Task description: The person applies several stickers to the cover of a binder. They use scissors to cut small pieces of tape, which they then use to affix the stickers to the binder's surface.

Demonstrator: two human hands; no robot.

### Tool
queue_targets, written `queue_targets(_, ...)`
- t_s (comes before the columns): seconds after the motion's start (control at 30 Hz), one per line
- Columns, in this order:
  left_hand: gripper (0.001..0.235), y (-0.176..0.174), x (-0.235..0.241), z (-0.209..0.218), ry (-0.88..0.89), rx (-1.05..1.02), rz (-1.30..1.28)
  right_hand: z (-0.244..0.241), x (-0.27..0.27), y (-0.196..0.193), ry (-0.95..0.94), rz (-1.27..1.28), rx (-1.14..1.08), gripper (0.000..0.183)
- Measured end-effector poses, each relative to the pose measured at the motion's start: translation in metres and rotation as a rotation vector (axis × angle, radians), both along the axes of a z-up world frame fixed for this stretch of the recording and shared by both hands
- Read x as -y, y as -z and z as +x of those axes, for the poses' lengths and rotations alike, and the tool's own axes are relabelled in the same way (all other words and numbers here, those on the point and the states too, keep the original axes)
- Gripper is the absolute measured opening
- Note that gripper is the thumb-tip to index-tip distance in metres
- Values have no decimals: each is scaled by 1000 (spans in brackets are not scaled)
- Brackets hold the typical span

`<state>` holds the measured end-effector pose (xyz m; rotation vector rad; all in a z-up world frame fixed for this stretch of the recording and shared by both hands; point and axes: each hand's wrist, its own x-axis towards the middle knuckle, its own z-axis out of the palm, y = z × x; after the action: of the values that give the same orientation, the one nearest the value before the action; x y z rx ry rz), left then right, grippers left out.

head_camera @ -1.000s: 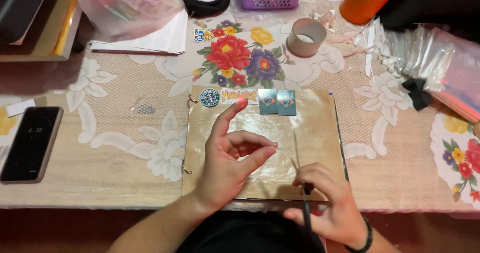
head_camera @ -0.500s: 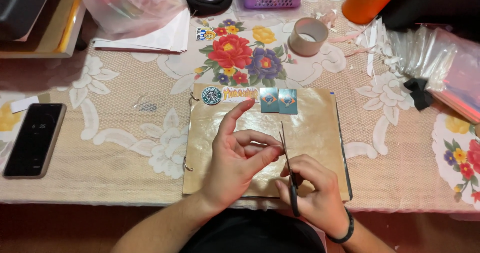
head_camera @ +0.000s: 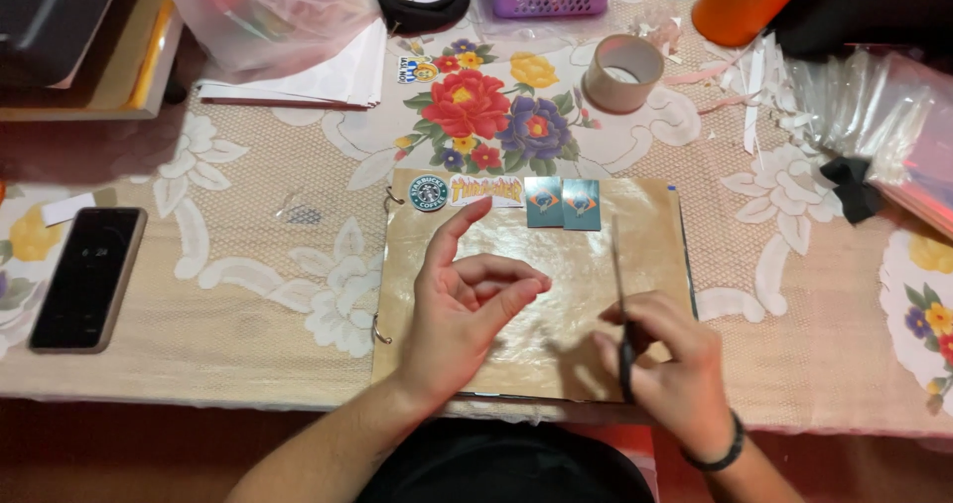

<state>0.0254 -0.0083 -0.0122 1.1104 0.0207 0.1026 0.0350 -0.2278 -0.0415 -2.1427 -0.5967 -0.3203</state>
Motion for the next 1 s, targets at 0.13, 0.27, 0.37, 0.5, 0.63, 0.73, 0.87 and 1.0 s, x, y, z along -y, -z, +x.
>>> queue_targets(0.13, 77, 1, -30, 5, -97, -86, 81, 30, 55, 18, 281, -383, 29, 43)
queue_targets(0.27, 69, -3, -54, 12, -220, -123, 174, 50, 97, 33, 501, -650, -176, 63)
queue_targets(0.37, 66, 1, -71, 30, -310, -92, 219, 58, 114, 41, 498, -670, -213, 64)
queue_targets(0.5, 56, 26, -100, 75, -480, 239, 474, 72, 122, 43, 412, -635, -146, 54)
queue_targets(0.63, 52, 59, -126, 101, -662, 416, 720, 102, 37, 3, 299, -659, 220, 37)
queue_targets(0.73, 62, 83, -136, 111, -703, 513, 882, 153, -58, -12, 68, -438, 177, 31)
queue_targets(0.87, 59, 93, -135, 108, -727, 560, 1043, 258, -174, 29, -134, -473, 113, 29)
queue_targets(1.0, 56, 102, -139, 120, -750, 635, 1167, 347, -245, 66, 136, -493, -116, 45)
